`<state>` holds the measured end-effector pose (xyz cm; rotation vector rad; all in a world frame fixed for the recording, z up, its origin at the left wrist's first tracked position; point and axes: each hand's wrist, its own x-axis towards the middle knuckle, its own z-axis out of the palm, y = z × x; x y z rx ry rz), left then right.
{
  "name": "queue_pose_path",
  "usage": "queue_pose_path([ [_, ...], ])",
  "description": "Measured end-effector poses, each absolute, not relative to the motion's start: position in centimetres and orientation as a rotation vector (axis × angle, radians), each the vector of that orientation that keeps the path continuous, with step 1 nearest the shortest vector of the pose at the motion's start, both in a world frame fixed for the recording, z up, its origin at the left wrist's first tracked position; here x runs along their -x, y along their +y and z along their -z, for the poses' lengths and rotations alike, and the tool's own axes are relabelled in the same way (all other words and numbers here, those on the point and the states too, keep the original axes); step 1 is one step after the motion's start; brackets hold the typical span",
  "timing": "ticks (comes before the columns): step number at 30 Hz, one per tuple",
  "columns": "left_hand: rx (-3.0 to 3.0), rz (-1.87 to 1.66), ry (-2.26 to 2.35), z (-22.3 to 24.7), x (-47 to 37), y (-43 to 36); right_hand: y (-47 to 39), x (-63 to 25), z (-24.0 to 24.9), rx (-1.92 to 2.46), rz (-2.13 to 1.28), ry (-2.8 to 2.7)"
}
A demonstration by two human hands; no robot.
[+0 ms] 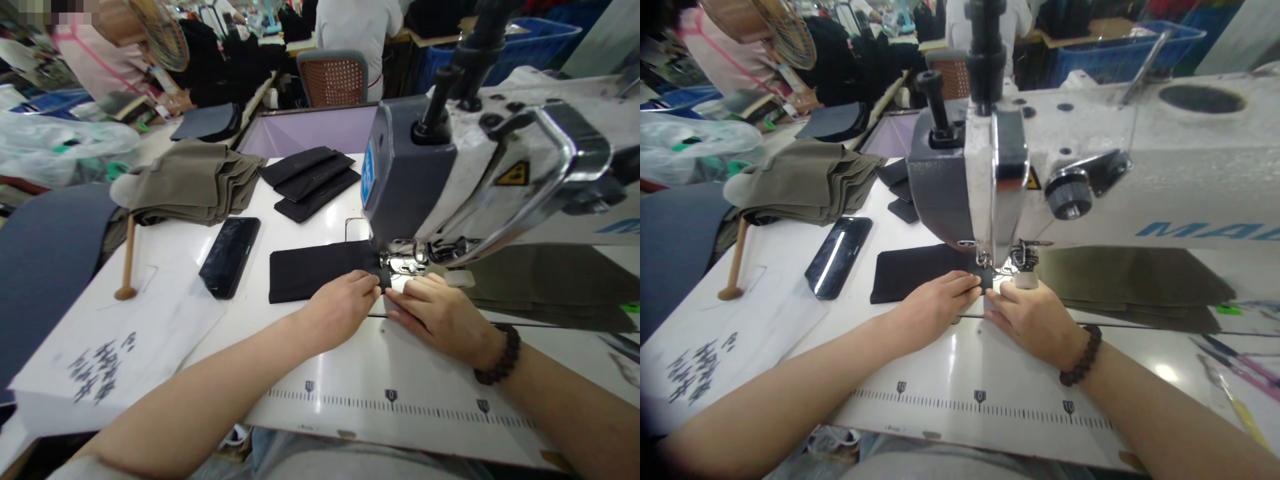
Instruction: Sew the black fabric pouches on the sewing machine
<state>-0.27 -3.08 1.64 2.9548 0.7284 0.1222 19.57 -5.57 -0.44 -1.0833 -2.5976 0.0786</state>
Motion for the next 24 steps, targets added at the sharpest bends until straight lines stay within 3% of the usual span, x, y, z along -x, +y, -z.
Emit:
queue_pose_path([
  [24, -2.976, -0.100, 0.874, -0.7, -0.6, 0.7, -5.2, -19.3, 0.8, 1.251, -0.025, -2.533],
])
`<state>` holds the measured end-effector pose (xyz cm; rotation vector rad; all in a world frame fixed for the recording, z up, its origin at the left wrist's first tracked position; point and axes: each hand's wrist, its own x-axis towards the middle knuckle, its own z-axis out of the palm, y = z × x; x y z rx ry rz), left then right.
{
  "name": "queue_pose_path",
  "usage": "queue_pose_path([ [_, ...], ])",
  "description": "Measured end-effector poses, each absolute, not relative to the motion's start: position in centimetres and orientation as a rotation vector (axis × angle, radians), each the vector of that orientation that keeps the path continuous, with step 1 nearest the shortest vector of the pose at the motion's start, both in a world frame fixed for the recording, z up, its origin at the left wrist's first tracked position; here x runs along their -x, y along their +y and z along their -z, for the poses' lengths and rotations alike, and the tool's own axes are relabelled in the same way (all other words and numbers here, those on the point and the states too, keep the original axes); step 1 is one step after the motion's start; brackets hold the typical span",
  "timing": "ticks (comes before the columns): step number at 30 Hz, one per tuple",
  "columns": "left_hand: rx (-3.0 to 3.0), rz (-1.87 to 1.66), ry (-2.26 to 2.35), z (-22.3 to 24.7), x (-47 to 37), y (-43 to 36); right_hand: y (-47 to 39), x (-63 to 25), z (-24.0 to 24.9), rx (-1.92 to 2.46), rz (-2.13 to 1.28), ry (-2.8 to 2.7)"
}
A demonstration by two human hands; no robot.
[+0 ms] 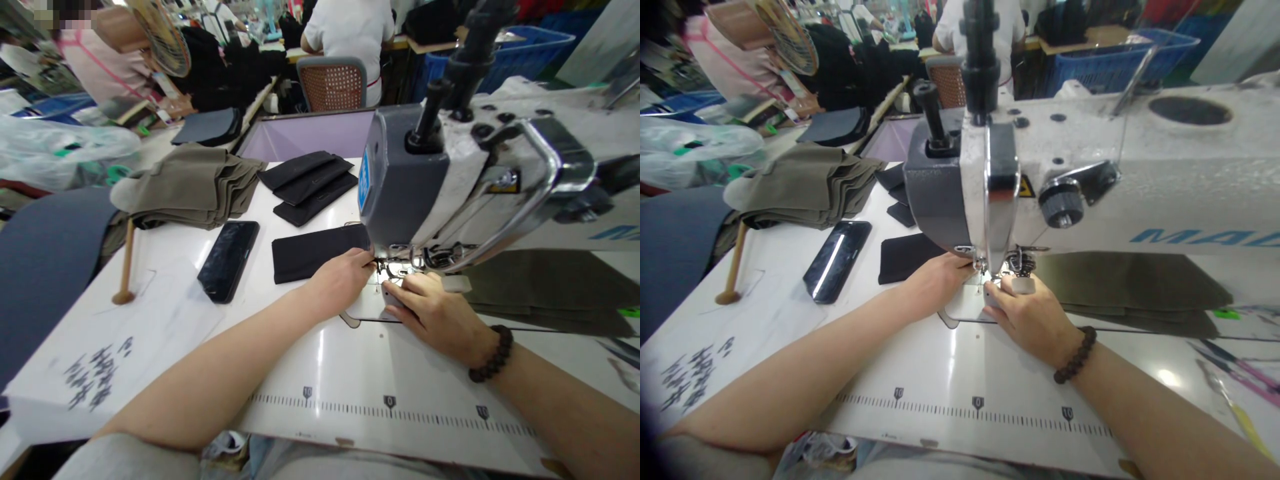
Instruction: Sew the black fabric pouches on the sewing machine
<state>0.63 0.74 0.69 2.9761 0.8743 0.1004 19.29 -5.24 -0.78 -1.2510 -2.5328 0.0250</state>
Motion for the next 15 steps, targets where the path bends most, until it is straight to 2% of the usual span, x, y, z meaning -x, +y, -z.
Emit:
queue_pose_path([
  [7, -2.937, 0.044, 0.951, -2.2, -0.8, -0.8, -5.1, -19.2, 0.5, 1.235, 0.018, -2.528],
  [15, -2.906, 0.271, 1.485, -1.5, -1.4, -1.8, -5.0, -19.2, 0.6, 1.224, -0.029, -2.547],
])
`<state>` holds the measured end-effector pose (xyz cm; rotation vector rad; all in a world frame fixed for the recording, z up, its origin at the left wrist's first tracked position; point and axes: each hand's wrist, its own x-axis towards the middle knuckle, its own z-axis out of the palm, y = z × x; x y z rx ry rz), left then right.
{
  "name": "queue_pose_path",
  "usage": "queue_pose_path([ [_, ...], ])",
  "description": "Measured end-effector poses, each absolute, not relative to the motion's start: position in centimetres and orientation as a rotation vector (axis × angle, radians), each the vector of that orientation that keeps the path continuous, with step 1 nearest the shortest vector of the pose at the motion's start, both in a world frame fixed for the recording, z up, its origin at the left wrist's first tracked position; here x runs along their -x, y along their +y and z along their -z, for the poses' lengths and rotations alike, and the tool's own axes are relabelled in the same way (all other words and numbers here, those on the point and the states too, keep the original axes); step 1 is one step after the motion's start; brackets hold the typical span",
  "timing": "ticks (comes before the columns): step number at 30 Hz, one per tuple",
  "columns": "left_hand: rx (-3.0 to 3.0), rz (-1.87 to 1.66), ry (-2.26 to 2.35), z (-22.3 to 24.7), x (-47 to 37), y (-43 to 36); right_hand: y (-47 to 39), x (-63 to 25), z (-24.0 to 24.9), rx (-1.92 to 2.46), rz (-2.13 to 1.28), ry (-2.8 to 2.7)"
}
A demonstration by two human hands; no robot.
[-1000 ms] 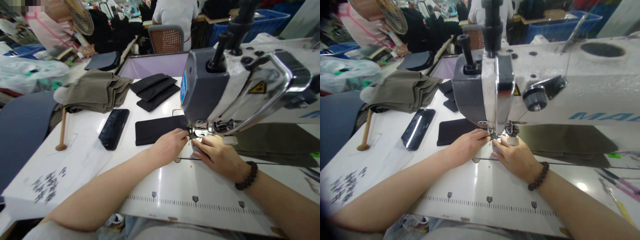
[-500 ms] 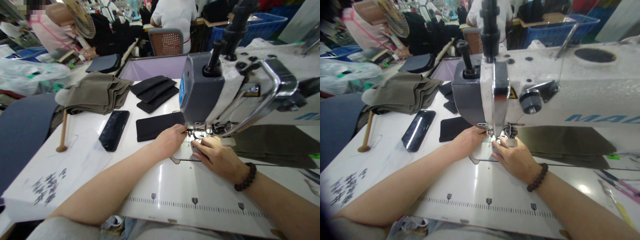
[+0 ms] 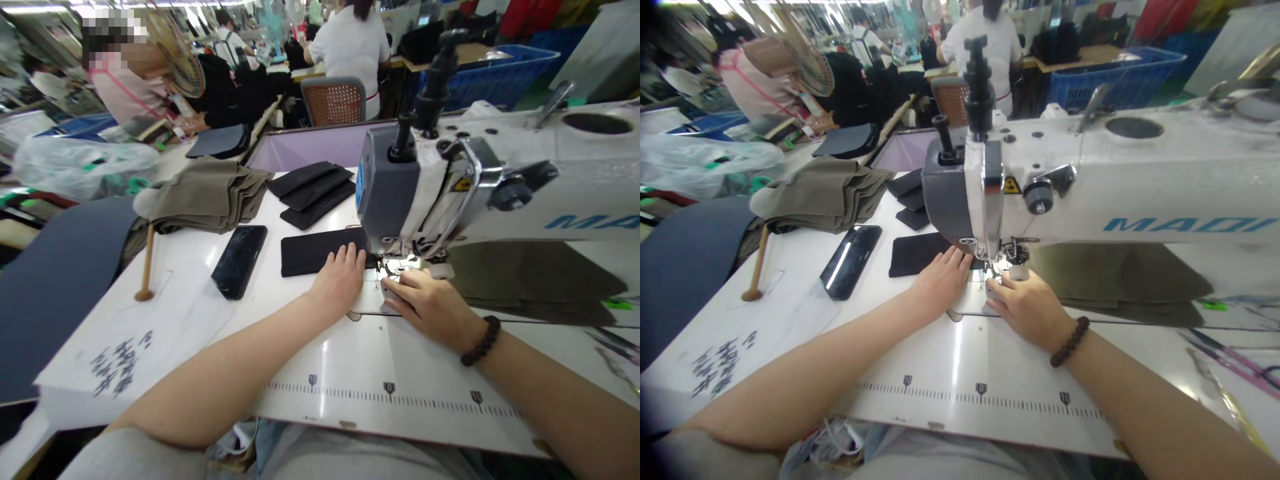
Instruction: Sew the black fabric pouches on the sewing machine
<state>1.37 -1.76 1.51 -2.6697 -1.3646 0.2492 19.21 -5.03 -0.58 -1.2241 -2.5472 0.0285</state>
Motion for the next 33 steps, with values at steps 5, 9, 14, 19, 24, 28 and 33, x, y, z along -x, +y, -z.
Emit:
queue_pose_path([
  [5, 2.782, -0.300, -1.633, -6.3, 3.0, -0.7, -5.1, -19.4, 0.5, 1.241, -0.051, -2.556],
  [9, 3.189, 0.783, -1.996, -10.2, 6.2, -1.2, -5.1, -19.4, 0.4, 1.242, -0.052, -2.566],
  [14, 3.149, 1.465, -2.251, -6.1, 6.8, -2.8, -5.1, -19.5, 0.5, 1.223, -0.066, -2.552],
  [19, 2.789, 0.704, -1.762, -2.0, 5.8, -4.8, -5.4, -19.8, 0.6, 1.148, -0.079, -2.523],
  [24, 3.012, 0.207, -1.084, -2.3, 1.7, -6.1, -5.9, -20.0, 0.2, 1.038, -0.080, -2.505],
  [28, 2.977, 0.080, -1.037, -1.6, -0.2, -4.2, -6.0, -19.9, 0.1, 0.913, -0.060, -2.575],
  [33, 2.976, 0.141, -1.085, -1.0, 0.0, -1.4, -5.9, -19.6, 0.4, 0.951, -0.002, -2.572],
])
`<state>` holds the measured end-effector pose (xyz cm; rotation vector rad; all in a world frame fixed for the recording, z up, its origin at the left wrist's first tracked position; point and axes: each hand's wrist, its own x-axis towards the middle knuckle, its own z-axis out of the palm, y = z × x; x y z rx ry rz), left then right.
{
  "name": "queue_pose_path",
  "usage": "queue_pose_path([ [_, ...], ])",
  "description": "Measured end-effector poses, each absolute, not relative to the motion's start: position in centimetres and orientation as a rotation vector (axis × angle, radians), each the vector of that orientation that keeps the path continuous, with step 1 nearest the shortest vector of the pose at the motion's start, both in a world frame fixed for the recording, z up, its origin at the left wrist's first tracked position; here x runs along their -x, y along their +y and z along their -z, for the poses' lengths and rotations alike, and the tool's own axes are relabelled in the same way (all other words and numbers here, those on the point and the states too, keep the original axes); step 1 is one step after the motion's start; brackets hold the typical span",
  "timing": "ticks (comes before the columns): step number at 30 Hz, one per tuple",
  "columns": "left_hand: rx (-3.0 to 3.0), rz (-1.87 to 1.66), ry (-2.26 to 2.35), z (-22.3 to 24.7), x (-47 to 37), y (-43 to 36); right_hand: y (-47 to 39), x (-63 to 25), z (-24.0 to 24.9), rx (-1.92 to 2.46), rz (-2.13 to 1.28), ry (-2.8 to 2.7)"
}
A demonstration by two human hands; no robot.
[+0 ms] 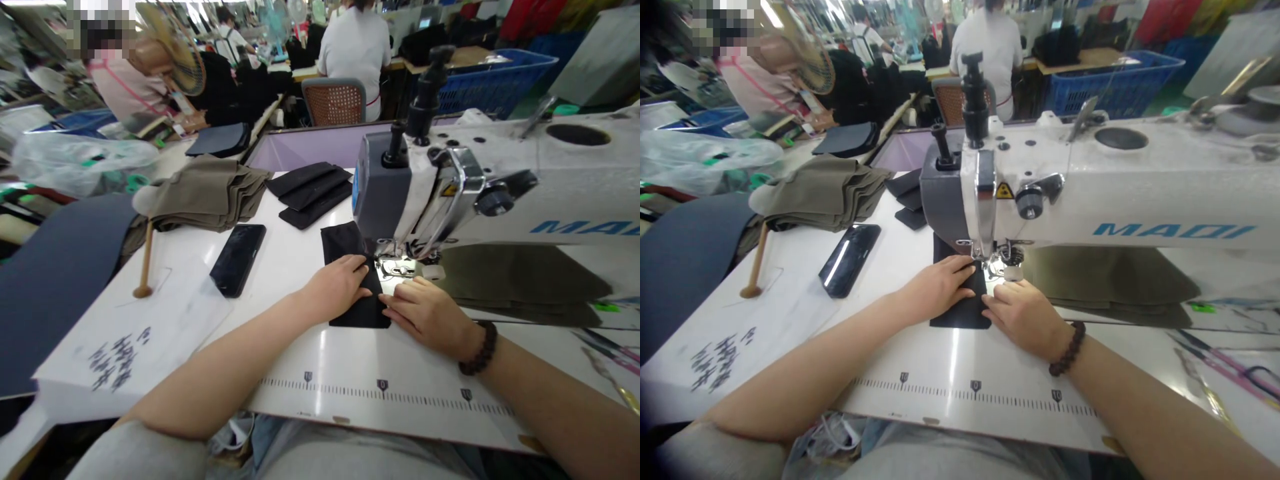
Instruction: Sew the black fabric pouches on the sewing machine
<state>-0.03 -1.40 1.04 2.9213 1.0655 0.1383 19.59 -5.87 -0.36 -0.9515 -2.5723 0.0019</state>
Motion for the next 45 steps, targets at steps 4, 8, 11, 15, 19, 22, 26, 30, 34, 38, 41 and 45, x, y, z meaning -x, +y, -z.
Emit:
queue_pose_path([
  [4, -2.875, -0.169, 1.051, -0.7, 0.0, -0.5, -5.6, -19.4, 0.5, 1.019, 0.014, -2.586],
  [8, -2.843, -0.227, 1.028, -0.2, -0.1, -0.2, -5.5, -19.4, 0.5, 1.062, 0.010, -2.580],
  [11, -2.825, -0.243, 1.002, 0.0, -0.1, 0.1, -5.5, -19.4, 0.5, 1.086, 0.016, -2.569],
  [15, -2.812, -0.261, 0.972, 0.0, -0.1, 0.5, -5.4, -19.3, 0.5, 1.134, 0.041, -2.558],
  [19, -2.800, -0.268, 0.970, -0.1, -0.2, 0.9, -5.4, -19.2, 0.6, 1.179, 0.074, -2.545],
  [22, -2.789, -0.260, 0.962, -0.3, -0.2, 1.1, -5.4, -19.1, 0.6, 1.192, 0.093, -2.543],
  [26, -2.775, -0.232, 0.952, -0.4, -0.1, 1.3, -5.3, -19.0, 0.6, 1.211, 0.085, -2.533],
  [30, -2.764, -0.234, 0.946, -0.3, -0.1, 1.5, -5.2, -18.9, 0.6, 1.205, 0.094, -2.529],
  [34, -2.761, -0.256, 0.937, -0.3, -0.1, 1.6, -5.2, -18.9, 0.5, 1.221, 0.077, -2.522],
  [38, -2.764, -0.268, 0.926, -0.4, 0.0, 1.7, -5.3, -18.9, 0.6, 1.244, 0.040, -2.513],
  [41, -2.769, -0.253, 0.924, -0.5, 0.0, 1.7, -5.3, -18.9, 0.7, 1.264, 0.048, -2.508],
  [45, -2.776, -0.253, 0.938, -0.3, -0.1, 2.0, -5.2, -18.8, 0.7, 1.287, 0.080, -2.502],
])
